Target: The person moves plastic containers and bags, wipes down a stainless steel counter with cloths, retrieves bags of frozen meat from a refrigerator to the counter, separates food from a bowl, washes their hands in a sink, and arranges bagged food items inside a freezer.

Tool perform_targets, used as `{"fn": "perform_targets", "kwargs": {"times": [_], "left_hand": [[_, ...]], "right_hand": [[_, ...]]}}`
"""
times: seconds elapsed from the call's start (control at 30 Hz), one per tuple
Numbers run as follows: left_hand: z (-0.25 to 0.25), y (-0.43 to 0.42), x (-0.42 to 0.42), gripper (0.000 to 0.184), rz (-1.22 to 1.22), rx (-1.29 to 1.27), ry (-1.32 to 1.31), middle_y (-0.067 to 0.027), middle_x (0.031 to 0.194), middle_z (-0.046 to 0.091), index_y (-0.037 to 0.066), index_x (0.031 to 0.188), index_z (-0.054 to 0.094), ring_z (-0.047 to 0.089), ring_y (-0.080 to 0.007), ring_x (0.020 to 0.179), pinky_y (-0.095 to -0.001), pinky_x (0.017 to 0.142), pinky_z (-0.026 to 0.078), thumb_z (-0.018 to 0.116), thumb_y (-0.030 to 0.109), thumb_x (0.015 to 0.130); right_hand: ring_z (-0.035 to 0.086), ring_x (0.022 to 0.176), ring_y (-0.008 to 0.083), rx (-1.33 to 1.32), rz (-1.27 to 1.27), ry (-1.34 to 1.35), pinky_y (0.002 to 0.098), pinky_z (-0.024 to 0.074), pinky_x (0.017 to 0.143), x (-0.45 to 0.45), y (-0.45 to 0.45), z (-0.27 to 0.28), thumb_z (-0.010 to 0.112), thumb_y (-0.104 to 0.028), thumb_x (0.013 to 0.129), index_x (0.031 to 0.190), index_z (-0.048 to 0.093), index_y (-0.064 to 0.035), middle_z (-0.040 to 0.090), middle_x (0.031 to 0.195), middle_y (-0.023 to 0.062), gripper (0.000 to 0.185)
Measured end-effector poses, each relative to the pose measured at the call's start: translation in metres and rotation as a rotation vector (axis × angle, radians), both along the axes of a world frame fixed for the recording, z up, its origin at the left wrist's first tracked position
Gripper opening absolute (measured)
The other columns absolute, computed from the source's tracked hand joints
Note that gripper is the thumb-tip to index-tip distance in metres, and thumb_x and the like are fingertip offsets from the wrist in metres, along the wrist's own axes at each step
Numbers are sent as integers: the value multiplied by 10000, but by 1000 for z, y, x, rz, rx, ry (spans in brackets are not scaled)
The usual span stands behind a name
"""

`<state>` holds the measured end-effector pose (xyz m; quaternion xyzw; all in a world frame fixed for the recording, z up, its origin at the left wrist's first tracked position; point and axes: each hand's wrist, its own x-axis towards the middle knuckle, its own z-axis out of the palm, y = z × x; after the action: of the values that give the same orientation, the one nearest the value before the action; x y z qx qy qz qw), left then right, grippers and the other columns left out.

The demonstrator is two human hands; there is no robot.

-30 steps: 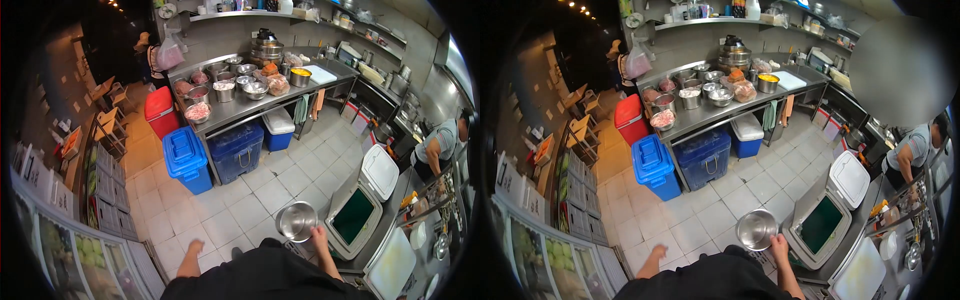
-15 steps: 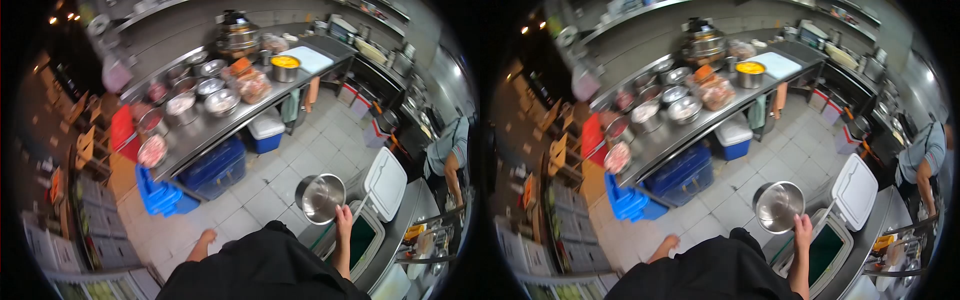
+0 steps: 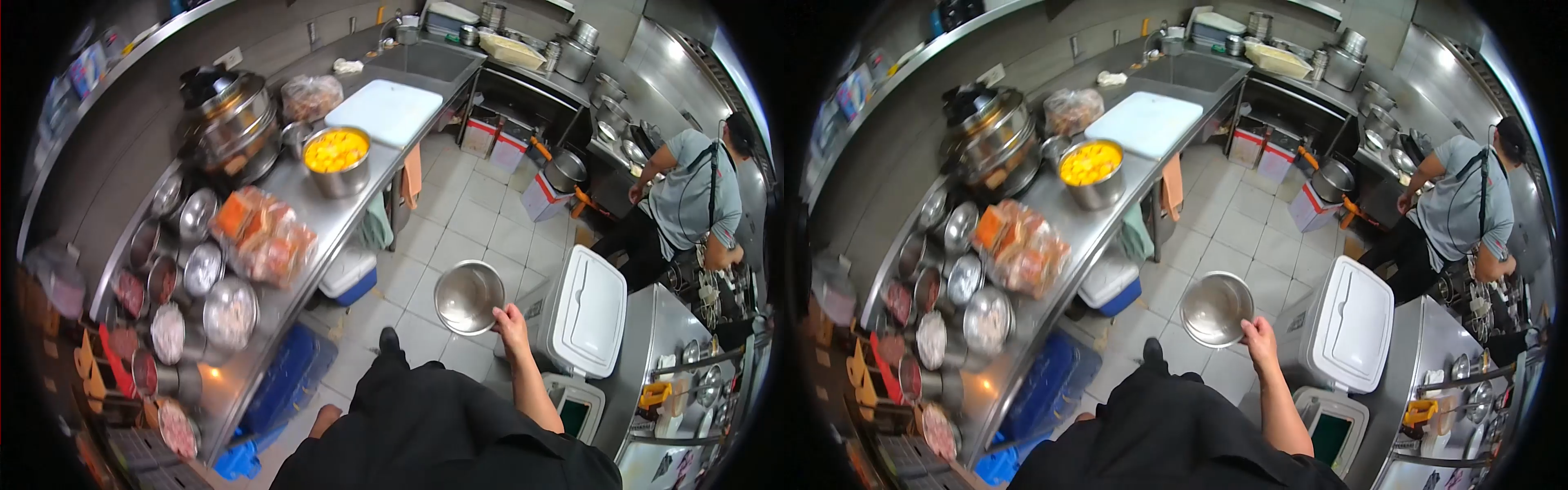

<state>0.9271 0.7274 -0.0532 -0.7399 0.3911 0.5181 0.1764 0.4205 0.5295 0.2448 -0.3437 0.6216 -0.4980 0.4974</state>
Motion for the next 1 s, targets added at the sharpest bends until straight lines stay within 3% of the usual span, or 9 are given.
{"fn": "perform_targets", "kwargs": {"times": [0.13, 0.17, 0.27, 0.3, 0.4, 0.47, 0.7, 0.77, 1.0], "left_hand": [[-30, -231, -29, 336, -76, -146, 25, -174, 913, 711, 28, 888, 706, 688, -320, 872, -472, 723, 519, 545, 319, 843], [-30, -284, -45, 360, -190, -322, 11, -197, 1029, 689, 28, 914, 697, 659, -344, 981, -470, 823, 506, 546, 349, 853], [52, -423, -128, 340, -130, -594, 211, -182, 1008, 684, 65, 1015, 665, 648, -365, 953, -434, 839, 501, 550, 350, 868], [107, -465, -160, 322, -174, -622, 317, -148, 956, 694, 84, 1035, 653, 671, -297, 877, -391, 788, 508, 579, 341, 856], [148, -557, -242, 289, -15, -659, 600, -109, 912, 695, 69, 1024, 649, 672, -227, 812, -341, 746, 508, 609, 302, 858], [180, -605, -283, 245, -91, -693, 825, -45, 923, 670, 45, 1077, 608, 654, -144, 859, -282, 689, 498, 608, 238, 927], [226, -725, -367, 267, -23, -665, 800, -62, 934, 668, 37, 1085, 614, 656, -151, 855, -301, 728, 515, 603, 259, 938], [234, -757, -381, 270, 182, -572, 836, -49, 1037, 639, 50, 1147, 589, 655, -157, 927, -278, 730, 508, 593, 242, 956], [310, -871, -431, 257, 382, -669, 846, -66, 1016, 638, 41, 1139, 586, 656, -155, 902, -280, 739, 512, 576, 237, 973]], "right_hand": [[589, 647, 136, 168, -162, 65, 323, 563, 616, -40, -53, -56, 601, -185, 924, 847, 494, -62, 549, 756, 29, 181], [603, 648, 149, 189, -197, 96, 331, 573, 611, -49, -61, -59, 592, -182, 926, 870, 509, -49, 562, 761, 42, 167], [618, 649, 171, 209, -347, -19, 355, 601, 616, -58, -89, -49, 544, -165, 939, 934, 526, -17, 572, 783, 61, 149], [614, 641, 174, 226, -396, -28, 359, 604, 610, -68, -96, -61, 539, -163, 939, 938, 523, -17, 575, 795, 66, 146], [610, 631, 183, 279, -490, -60, 362, 606, 598, -97, -133, -74, 526, -157, 943, 948, 522, -17, 582, 816, 77, 140], [610, 631, 189, 320, -524, -85, 360, 606, 592, -123, -167, -84, 519, -153, 946, 953, 523, -17, 586, 826, 82, 136], [654, 738, 200, 254, -449, -12, 336, 604, 616, -256, -372, -107, 515, -136, 957, 984, 545, 10, 635, 898, 121, 151], [648, 742, 194, 207, -404, -27, 337, 595, 628, -285, -451, -81, 522, -144, 955, 1009, 548, -2, 630, 901, 104, 154], [638, 792, 159, -102, -120, 83, 338, 578, 722, -339, -739, 29, 533, -171, 972, 1001, 555, -13, 635, 937, 77, 162]]}}
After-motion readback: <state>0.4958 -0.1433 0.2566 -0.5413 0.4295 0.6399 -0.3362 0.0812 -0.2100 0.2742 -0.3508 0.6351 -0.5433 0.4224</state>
